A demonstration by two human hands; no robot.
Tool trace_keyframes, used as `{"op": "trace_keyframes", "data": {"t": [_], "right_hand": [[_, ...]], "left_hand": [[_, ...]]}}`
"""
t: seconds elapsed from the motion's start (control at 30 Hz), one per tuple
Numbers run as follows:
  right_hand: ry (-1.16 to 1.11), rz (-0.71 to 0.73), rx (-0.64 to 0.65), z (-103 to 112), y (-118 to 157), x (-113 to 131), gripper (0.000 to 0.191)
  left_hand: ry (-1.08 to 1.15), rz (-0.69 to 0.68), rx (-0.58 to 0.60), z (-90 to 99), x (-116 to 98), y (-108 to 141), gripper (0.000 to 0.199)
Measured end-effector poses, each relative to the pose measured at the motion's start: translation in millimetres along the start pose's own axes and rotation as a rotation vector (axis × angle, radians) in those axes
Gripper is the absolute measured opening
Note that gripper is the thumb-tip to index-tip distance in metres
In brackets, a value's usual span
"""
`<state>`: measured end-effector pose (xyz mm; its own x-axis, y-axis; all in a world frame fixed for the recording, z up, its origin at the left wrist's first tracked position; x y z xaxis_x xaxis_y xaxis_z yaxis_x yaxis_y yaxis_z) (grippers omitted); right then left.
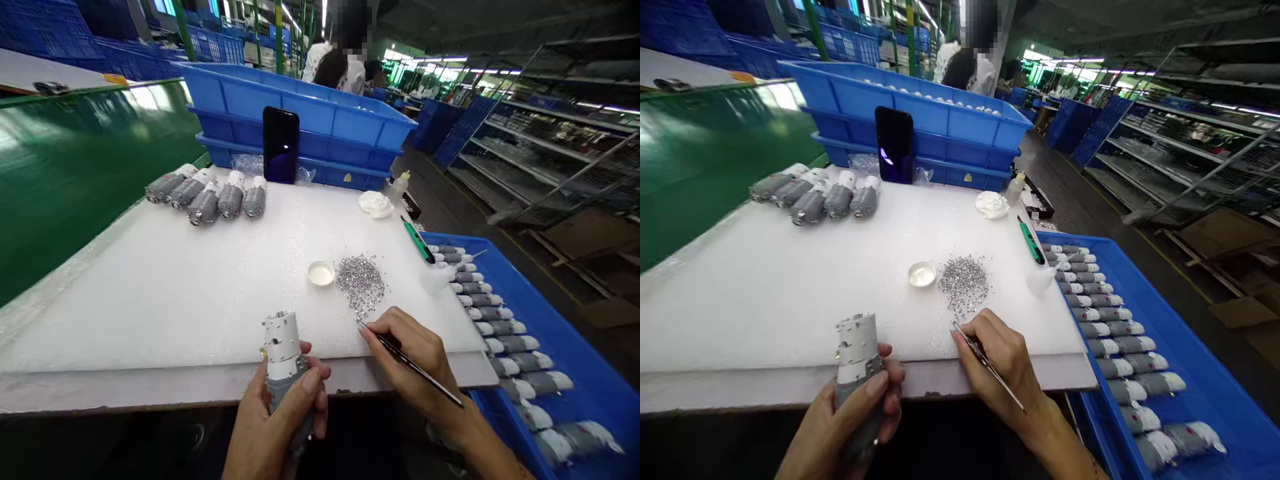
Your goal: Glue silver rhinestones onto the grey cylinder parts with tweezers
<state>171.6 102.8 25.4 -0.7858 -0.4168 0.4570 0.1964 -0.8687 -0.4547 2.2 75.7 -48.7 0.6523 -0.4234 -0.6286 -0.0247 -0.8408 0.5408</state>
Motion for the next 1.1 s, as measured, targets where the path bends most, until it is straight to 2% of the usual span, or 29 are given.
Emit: {"op": "trace_keyframes", "data": {"t": [0.13, 0.27, 0.47, 0.67, 0.77, 0.97, 1.1], "right_hand": [[-0.061, -0.007, -0.002, 7, 2, 1, 0.012], [-0.247, 0.032, 0.016, 21, -2, 17, 0.012], [-0.455, 0.155, 0.083, 28, -8, 41, 0.012], [-0.509, 0.190, 0.159, 22, -14, 45, 0.013], [-0.504, 0.182, 0.130, 24, -14, 46, 0.013], [-0.364, 0.152, -0.012, 32, -8, 59, 0.013], [-0.290, 0.124, -0.031, 26, -1, 65, 0.013]], "left_hand": [[-0.027, -0.005, 0.026, -6.1, -2, 3, 0.041], [-0.041, 0.006, 0.065, -17.9, -5, 4, 0.037], [0.184, 0.237, 0.182, -37.2, 10, 8, 0.028], [0.282, 0.337, 0.287, -38.4, 17, 8, 0.019], [0.355, 0.358, 0.207, -29.9, 20, 8, 0.024], [0.521, 0.327, -0.079, -12.0, 22, 12, 0.029], [0.577, 0.345, -0.135, -7.8, 28, 12, 0.033]]}}
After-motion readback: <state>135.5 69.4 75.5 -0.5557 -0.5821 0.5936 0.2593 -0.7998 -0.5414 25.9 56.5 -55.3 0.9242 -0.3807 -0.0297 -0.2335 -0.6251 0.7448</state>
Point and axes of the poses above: each hand's wrist, its own y-axis away from the middle knuckle, its own z-axis out of the back of the hand, x = y × z, the point moved 9 cm from there along -y, towards the middle knuckle, and after that the axes turned 10 degrees about y, right-handed, at the moved point
